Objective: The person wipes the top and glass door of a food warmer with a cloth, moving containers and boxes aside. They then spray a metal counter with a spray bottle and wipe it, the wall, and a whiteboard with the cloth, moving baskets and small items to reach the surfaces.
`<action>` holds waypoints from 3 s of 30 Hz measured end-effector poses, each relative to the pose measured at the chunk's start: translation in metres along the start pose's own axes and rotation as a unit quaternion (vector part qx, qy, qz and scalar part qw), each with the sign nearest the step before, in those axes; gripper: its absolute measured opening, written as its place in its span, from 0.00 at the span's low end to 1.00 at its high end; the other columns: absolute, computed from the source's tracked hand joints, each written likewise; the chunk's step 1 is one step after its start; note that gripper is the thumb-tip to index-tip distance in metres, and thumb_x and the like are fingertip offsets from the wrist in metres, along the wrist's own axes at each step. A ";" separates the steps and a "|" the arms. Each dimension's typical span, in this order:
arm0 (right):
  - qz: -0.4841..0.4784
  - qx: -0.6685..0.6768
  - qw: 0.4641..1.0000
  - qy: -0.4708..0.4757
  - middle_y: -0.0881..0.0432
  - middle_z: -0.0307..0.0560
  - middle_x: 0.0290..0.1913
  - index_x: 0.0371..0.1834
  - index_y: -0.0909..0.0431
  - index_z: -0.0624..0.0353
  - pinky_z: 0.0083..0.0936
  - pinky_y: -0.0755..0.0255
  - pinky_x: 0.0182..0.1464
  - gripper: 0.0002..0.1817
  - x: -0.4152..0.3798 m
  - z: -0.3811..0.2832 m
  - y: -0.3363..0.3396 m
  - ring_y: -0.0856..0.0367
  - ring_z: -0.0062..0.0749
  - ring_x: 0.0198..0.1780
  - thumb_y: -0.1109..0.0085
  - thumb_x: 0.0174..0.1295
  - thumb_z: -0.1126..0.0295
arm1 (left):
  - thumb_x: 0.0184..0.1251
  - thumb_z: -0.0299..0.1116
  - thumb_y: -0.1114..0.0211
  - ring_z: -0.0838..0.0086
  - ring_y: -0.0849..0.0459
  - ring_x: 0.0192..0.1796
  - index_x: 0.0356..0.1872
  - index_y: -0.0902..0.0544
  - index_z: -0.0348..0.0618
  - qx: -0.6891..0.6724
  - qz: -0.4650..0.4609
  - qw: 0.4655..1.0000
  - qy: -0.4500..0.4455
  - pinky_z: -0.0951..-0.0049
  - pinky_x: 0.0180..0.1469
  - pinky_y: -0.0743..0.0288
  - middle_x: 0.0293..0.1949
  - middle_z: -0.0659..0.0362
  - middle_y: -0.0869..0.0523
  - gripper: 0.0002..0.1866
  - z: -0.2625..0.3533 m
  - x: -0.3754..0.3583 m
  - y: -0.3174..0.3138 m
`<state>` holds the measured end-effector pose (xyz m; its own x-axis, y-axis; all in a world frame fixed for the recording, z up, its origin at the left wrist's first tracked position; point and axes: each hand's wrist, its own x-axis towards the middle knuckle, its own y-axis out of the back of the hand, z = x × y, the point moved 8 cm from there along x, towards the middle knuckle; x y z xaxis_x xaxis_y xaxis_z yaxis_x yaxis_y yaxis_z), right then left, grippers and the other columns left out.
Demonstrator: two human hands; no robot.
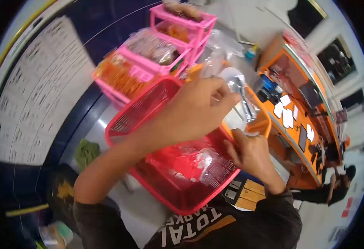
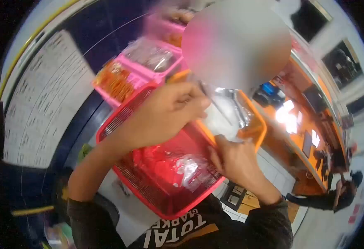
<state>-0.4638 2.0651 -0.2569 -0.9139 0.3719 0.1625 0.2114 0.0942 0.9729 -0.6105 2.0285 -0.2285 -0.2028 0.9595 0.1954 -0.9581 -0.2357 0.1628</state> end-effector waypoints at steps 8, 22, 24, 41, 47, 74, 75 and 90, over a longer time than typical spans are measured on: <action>-0.003 -0.036 0.998 -0.054 0.27 0.59 0.18 0.30 0.27 0.61 0.45 0.34 0.23 0.09 -0.004 0.025 -0.011 0.24 0.60 0.22 0.40 0.62 0.68 | 0.65 0.40 0.35 0.58 0.14 0.49 0.50 0.18 0.34 0.428 0.531 0.698 0.221 0.65 0.56 0.25 0.44 0.45 0.13 0.20 -0.162 -0.370 0.245; 0.002 0.070 0.980 -0.184 0.19 0.58 0.32 0.44 0.25 0.70 0.32 0.29 0.37 0.12 0.016 0.071 -0.029 0.25 0.32 0.32 0.50 0.70 0.69 | 0.66 0.48 0.42 0.50 0.56 0.78 0.73 0.36 0.50 0.545 0.126 0.761 0.328 0.43 0.76 0.63 0.77 0.45 0.51 0.34 -0.329 -0.361 0.160; 0.007 0.063 0.982 -0.178 0.18 0.59 0.34 0.44 0.25 0.70 0.32 0.29 0.38 0.12 0.020 0.071 -0.030 0.23 0.36 0.33 0.50 0.70 0.68 | 0.64 0.42 0.40 0.53 0.56 0.79 0.73 0.37 0.57 0.519 0.076 0.814 0.247 0.44 0.77 0.65 0.77 0.47 0.52 0.34 -0.321 -0.312 0.153; 0.083 0.018 0.996 -0.026 0.17 0.61 0.37 0.45 0.25 0.73 0.31 0.28 0.42 0.14 0.051 0.026 -0.004 0.19 0.40 0.38 0.49 0.71 0.68 | 0.62 0.33 0.42 0.55 0.41 0.75 0.62 0.25 0.47 0.496 0.146 0.854 0.055 0.52 0.77 0.52 0.72 0.50 0.38 0.25 -0.349 -0.245 0.154; 0.082 0.110 0.990 -0.020 0.17 0.55 0.41 0.48 0.25 0.73 0.28 0.28 0.46 0.15 0.066 0.016 0.003 0.23 0.29 0.41 0.49 0.71 0.68 | 0.53 0.21 0.41 0.52 0.40 0.74 0.64 0.26 0.50 0.521 0.112 0.830 0.163 0.57 0.77 0.50 0.71 0.47 0.35 0.32 -0.339 -0.357 0.199; 0.015 0.105 0.951 0.289 0.19 0.65 0.27 0.26 0.20 0.66 0.50 0.24 0.39 0.19 0.120 -0.337 -0.147 0.18 0.61 0.32 0.41 0.57 0.57 | 0.61 0.33 0.42 0.45 0.17 0.45 0.55 0.24 0.35 0.332 0.540 0.652 0.417 0.51 0.47 0.20 0.52 0.38 0.21 0.21 -0.266 -0.493 -0.028; 0.009 0.105 0.952 0.288 0.18 0.66 0.29 0.27 0.20 0.66 0.49 0.23 0.40 0.19 0.123 -0.340 -0.165 0.17 0.62 0.33 0.42 0.57 0.56 | 0.60 0.32 0.40 0.46 0.15 0.41 0.51 0.22 0.34 0.333 0.537 0.648 0.425 0.50 0.44 0.19 0.47 0.38 0.18 0.19 -0.266 -0.495 -0.030; -0.033 0.099 0.971 0.216 0.16 0.62 0.32 0.37 0.22 0.65 0.46 0.22 0.39 0.18 0.137 -0.340 -0.313 0.15 0.56 0.35 0.41 0.57 0.58 | 0.73 0.46 0.43 0.65 0.17 0.46 0.58 0.25 0.37 -0.407 0.759 0.508 0.010 0.65 0.50 0.22 0.49 0.53 0.18 0.23 -0.239 -0.525 -0.075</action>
<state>-0.7731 1.7729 -0.4836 -0.9787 -0.0583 0.1970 0.1714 0.2966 0.9395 -0.4805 1.5789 -0.5745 -0.8270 -0.2296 -0.5131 0.5412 -0.5720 -0.6163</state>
